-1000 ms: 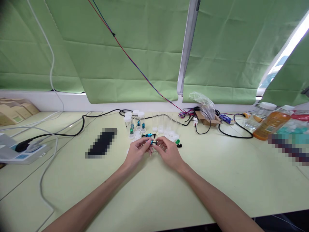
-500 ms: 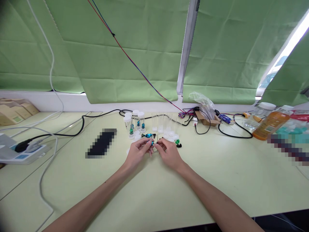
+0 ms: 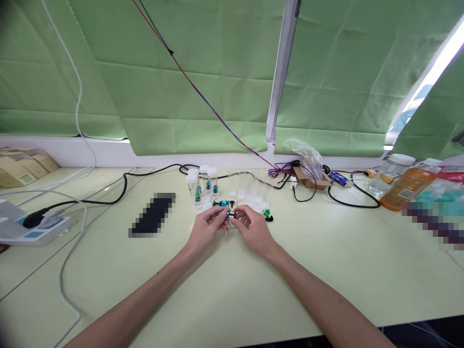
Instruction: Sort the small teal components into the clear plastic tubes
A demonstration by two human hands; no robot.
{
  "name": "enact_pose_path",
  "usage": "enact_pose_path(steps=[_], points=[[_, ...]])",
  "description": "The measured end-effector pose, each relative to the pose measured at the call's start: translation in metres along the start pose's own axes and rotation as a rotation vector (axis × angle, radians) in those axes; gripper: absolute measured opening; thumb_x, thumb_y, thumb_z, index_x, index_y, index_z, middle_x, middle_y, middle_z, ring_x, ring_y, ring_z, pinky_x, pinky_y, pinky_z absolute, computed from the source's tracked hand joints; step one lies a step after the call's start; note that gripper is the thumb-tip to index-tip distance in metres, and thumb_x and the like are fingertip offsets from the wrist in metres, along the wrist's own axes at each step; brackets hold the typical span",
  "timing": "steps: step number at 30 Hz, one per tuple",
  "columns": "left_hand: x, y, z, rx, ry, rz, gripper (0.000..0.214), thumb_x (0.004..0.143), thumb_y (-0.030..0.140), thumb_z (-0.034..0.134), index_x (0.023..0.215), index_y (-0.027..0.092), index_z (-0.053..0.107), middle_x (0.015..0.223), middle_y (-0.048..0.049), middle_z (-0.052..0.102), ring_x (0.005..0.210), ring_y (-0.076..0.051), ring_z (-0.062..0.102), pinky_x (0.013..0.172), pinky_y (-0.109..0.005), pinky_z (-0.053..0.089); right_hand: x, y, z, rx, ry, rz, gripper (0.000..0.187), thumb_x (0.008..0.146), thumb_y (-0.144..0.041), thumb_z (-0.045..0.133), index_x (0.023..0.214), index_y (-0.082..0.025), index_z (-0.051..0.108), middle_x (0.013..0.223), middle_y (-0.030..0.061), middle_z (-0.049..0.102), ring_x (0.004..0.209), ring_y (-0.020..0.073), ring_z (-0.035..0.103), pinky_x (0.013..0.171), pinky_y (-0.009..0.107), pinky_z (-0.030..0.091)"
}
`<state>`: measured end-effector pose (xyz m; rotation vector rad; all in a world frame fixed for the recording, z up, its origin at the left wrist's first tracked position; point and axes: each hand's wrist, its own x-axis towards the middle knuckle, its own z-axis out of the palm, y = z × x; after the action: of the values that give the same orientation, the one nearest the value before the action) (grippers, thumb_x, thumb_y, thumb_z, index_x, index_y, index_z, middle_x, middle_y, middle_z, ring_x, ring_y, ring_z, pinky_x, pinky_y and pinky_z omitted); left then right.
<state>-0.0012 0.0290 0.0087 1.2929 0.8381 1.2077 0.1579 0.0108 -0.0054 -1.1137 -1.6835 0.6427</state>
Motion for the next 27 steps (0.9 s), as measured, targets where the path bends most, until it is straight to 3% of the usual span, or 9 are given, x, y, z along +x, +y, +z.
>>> enact_pose_path(steps=[12, 21, 27], points=[[0.0002, -0.0024, -0.0003, 0.007, -0.019, -0.001, 0.03, 0.076, 0.043, 0.07, 0.084, 0.015, 0.068, 0.062, -0.0019, 0.061, 0.055, -0.015, 0.058, 0.052, -0.028, 0.05, 0.0005, -0.0005, 0.0002, -0.028, -0.01, -0.014, 0.019, 0.091, -0.038, 0.054, 0.089, -0.02, 0.059, 0.077, 0.0028, 0.065, 0.067, 0.0159, 0.061, 0.063, 0.027, 0.049], [-0.0003, -0.005, -0.0005, 0.004, -0.042, -0.001, 0.031, 0.077, 0.043, 0.07, 0.087, 0.015, 0.068, 0.064, -0.0028, 0.063, 0.056, -0.015, 0.059, 0.054, -0.028, 0.05, -0.0004, -0.0022, -0.0012, -0.074, -0.023, -0.015, 0.034, 0.095, -0.042, 0.046, 0.072, -0.02, 0.056, 0.059, -0.002, 0.056, 0.055, 0.0125, 0.052, 0.057, 0.025, 0.043], [-0.0002, -0.0043, -0.0005, 0.003, -0.03, -0.005, 0.031, 0.076, 0.044, 0.07, 0.086, 0.015, 0.068, 0.061, -0.002, 0.062, 0.055, -0.014, 0.058, 0.053, -0.028, 0.05, 0.0006, -0.0007, -0.0002, -0.061, -0.003, -0.004, 0.033, 0.094, -0.045, 0.047, 0.077, -0.02, 0.06, 0.063, -0.0002, 0.059, 0.057, 0.0139, 0.055, 0.057, 0.026, 0.045]])
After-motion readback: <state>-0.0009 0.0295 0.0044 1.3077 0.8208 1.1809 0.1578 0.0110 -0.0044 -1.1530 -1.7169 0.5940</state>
